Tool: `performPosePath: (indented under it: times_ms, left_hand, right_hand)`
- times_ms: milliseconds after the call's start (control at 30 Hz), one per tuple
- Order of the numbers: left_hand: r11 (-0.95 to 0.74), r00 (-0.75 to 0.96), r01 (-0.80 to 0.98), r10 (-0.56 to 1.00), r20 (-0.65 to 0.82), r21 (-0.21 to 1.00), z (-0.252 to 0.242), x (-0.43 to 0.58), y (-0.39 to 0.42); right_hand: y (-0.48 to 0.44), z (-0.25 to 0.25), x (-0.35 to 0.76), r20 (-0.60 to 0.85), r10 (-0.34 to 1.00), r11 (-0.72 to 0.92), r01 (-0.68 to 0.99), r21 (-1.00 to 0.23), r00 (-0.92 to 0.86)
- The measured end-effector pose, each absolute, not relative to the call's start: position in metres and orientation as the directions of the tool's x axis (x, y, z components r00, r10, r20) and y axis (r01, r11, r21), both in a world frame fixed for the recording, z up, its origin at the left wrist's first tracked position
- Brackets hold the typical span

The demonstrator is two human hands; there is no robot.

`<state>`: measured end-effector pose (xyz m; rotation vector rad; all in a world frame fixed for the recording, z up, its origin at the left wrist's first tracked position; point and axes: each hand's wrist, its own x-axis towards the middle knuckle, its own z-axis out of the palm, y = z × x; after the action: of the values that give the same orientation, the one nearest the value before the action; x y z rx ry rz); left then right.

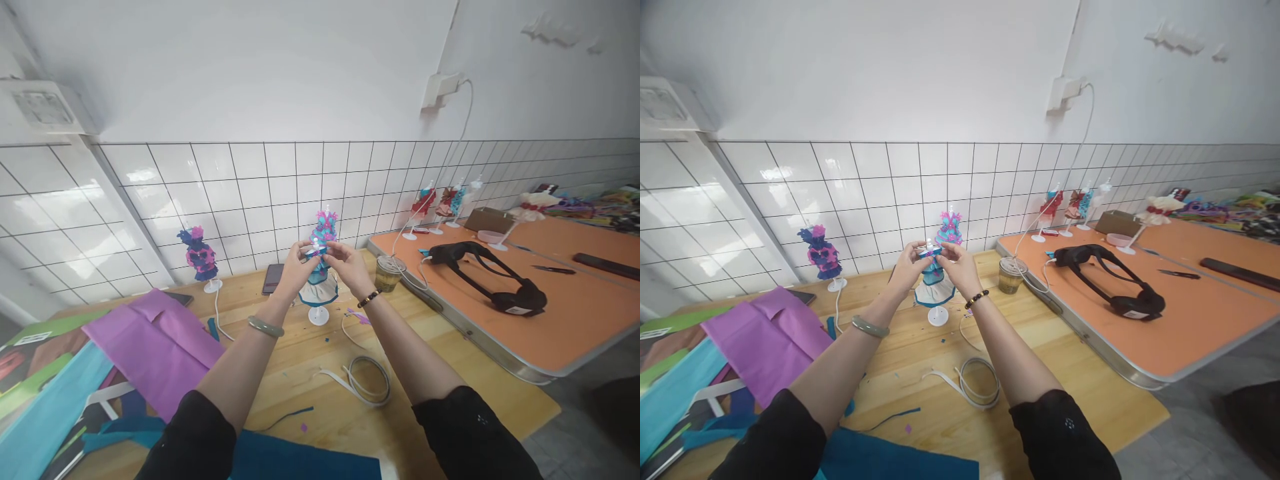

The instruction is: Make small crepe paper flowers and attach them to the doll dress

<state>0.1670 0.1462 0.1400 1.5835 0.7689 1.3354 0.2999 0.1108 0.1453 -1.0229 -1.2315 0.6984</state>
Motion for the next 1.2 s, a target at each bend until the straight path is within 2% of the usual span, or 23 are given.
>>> performPosePath:
  times_ms: [200, 267, 500, 733, 1033, 1200]
  left_hand:
    - [-0.408, 0.203, -0.077, 0.887, 0.415, 0.910, 0.138, 0.169, 0.148]
    - [-0.401, 0.209, -0.089, 0.888, 0.411, 0.912, 0.138, 0.169, 0.148]
    - [-0.328, 0.223, -0.164, 0.906, 0.359, 0.930, 0.140, 0.169, 0.146]
    - [-0.342, 0.200, -0.167, 0.907, 0.371, 0.925, 0.135, 0.169, 0.150]
    - [-0.348, 0.269, -0.187, 0.881, 0.389, 0.919, 0.136, 0.166, 0.148]
    - [-0.243, 0.226, -0.284, 0.923, 0.311, 0.928, 0.138, 0.162, 0.151]
  right_hand:
    - [0.106, 0.146, 0.305, 0.227, 0.954, 0.258, -0.151, -0.954, 0.193]
    - [0.106, 0.144, 0.307, 0.192, 0.962, 0.227, -0.177, -0.957, 0.195]
    - [0.101, 0.141, 0.305, 0.268, 0.938, 0.298, -0.116, -0.948, 0.218]
    - [0.098, 0.144, 0.302, 0.344, 0.917, 0.370, -0.109, -0.922, 0.201]
    - [0.107, 0.142, 0.296, 0.357, 0.893, 0.378, -0.028, -0.925, 0.273]
    - [0.108, 0.142, 0.297, 0.360, 0.896, 0.378, -0.020, -0.926, 0.261]
